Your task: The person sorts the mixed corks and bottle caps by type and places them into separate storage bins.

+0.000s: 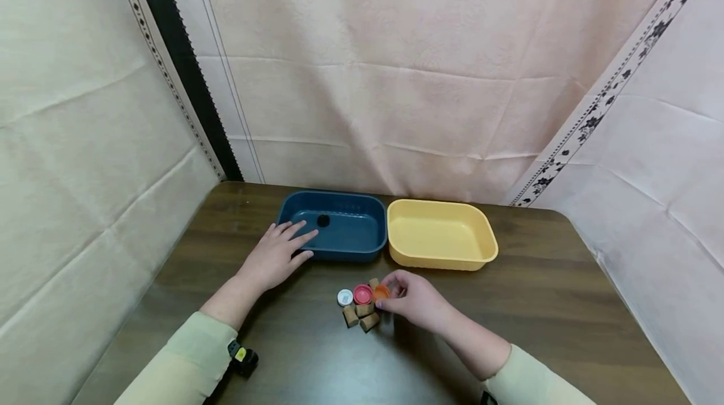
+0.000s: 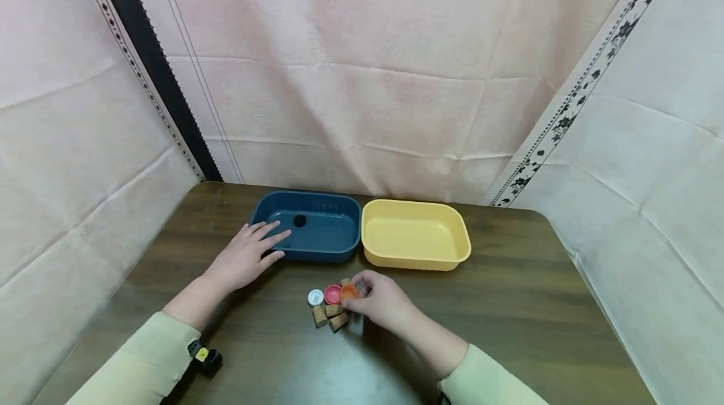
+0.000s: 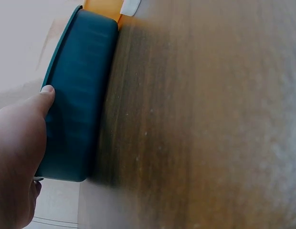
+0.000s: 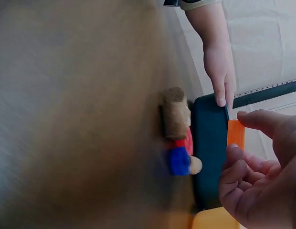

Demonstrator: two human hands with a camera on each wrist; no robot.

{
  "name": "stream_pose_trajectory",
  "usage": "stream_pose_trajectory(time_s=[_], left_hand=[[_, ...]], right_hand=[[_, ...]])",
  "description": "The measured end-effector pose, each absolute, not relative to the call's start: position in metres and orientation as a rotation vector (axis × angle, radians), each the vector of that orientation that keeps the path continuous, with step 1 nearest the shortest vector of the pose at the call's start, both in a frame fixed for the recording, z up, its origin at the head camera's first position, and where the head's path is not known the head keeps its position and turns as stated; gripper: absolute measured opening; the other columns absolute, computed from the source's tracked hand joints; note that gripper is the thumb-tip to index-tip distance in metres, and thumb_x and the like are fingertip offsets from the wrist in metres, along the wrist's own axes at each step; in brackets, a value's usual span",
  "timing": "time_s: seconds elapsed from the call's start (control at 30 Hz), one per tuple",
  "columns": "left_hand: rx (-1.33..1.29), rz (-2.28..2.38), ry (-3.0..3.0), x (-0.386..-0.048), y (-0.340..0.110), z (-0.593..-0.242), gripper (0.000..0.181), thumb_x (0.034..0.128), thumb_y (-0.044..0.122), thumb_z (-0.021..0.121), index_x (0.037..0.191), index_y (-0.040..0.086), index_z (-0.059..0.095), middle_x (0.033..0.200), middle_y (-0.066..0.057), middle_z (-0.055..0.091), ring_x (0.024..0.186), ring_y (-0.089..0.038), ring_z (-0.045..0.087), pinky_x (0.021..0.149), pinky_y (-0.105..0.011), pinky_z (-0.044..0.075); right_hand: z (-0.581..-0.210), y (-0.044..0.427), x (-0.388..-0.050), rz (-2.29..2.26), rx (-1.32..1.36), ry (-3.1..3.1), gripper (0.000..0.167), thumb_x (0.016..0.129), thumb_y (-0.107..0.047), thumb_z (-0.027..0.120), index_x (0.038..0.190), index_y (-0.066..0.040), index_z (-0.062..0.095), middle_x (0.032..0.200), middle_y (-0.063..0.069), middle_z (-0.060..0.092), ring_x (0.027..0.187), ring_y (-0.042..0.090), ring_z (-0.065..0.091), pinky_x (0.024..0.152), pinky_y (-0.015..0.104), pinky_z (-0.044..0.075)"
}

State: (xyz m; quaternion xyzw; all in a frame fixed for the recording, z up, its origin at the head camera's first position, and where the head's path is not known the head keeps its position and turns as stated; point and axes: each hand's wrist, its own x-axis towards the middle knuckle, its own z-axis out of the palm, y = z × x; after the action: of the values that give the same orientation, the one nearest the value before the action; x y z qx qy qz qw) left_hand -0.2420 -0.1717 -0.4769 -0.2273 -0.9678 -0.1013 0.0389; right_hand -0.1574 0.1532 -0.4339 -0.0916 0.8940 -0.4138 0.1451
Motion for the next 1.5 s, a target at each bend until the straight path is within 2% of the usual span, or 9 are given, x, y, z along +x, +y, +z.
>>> stream_pose_trajectory(time_s=[0.57, 0.73, 0.9, 1.1, 1.5], left_hand=[[-0.675, -0.277, -2.951, -0.239, -0.172, -0.477, 0.055, 0.101, 0.056, 0.044, 0.152, 0.036, 0.04, 0.16, -0.005, 0.032, 0.145, -0.036, 0.028, 0.118, -0.058, 0.015], [-0.67, -0.293, -2.963, -0.239, -0.171, -0.475, 0.055, 0.1011, 0.056, 0.044, 0.152, 0.036, 0.04, 0.16, -0.005, 0.033, 0.146, -0.036, 0.028, 0.119, -0.058, 0.014], [-0.664, -0.288, -2.983, -0.238, -0.17, -0.471, 0.055, 0.1012, 0.057, 0.043, 0.152, 0.036, 0.039, 0.16, -0.004, 0.032, 0.146, -0.035, 0.027, 0.119, -0.057, 0.013], [-0.671, -0.305, -2.997, -0.238, -0.169, -0.469, 0.056, 0.101, 0.057, 0.043, 0.152, 0.036, 0.039, 0.161, -0.003, 0.031, 0.147, -0.034, 0.026, 0.12, -0.056, 0.012], [-0.661, -0.303, -3.0, -0.238, -0.17, -0.47, 0.055, 0.101, 0.058, 0.042, 0.152, 0.037, 0.039, 0.161, -0.002, 0.031, 0.147, -0.033, 0.026, 0.12, -0.056, 0.013]], right_hand=[[-0.389, 0.12, -0.228, -1.299, -0.171, 2.431, 0.039, 0.085, -0.036, 0.079, 0.115, -0.014, 0.065, 0.079, 0.013, 0.061, 0.057, 0.02, 0.051, 0.054, 0.026, 0.046], [-0.388, 0.109, -0.249, -1.315, -0.126, 2.396, 0.042, 0.087, -0.037, 0.077, 0.118, -0.013, 0.063, 0.086, 0.013, 0.062, 0.062, 0.02, 0.053, 0.056, 0.023, 0.047], [-0.392, 0.1, -0.269, -1.415, -0.065, 2.265, 0.042, 0.088, -0.037, 0.076, 0.119, -0.011, 0.063, 0.107, 0.018, 0.063, 0.065, 0.019, 0.053, 0.058, 0.023, 0.047], [-0.395, 0.093, -0.288, -1.51, -0.013, 2.155, 0.04, 0.092, -0.033, 0.073, 0.122, -0.009, 0.063, 0.108, 0.014, 0.061, 0.073, 0.021, 0.053, 0.063, 0.023, 0.049], [-0.404, 0.08, -0.318, -1.549, 0.057, 2.11, 0.038, 0.094, -0.033, 0.07, 0.121, -0.008, 0.064, 0.123, 0.02, 0.057, 0.078, 0.02, 0.054, 0.067, 0.023, 0.049]])
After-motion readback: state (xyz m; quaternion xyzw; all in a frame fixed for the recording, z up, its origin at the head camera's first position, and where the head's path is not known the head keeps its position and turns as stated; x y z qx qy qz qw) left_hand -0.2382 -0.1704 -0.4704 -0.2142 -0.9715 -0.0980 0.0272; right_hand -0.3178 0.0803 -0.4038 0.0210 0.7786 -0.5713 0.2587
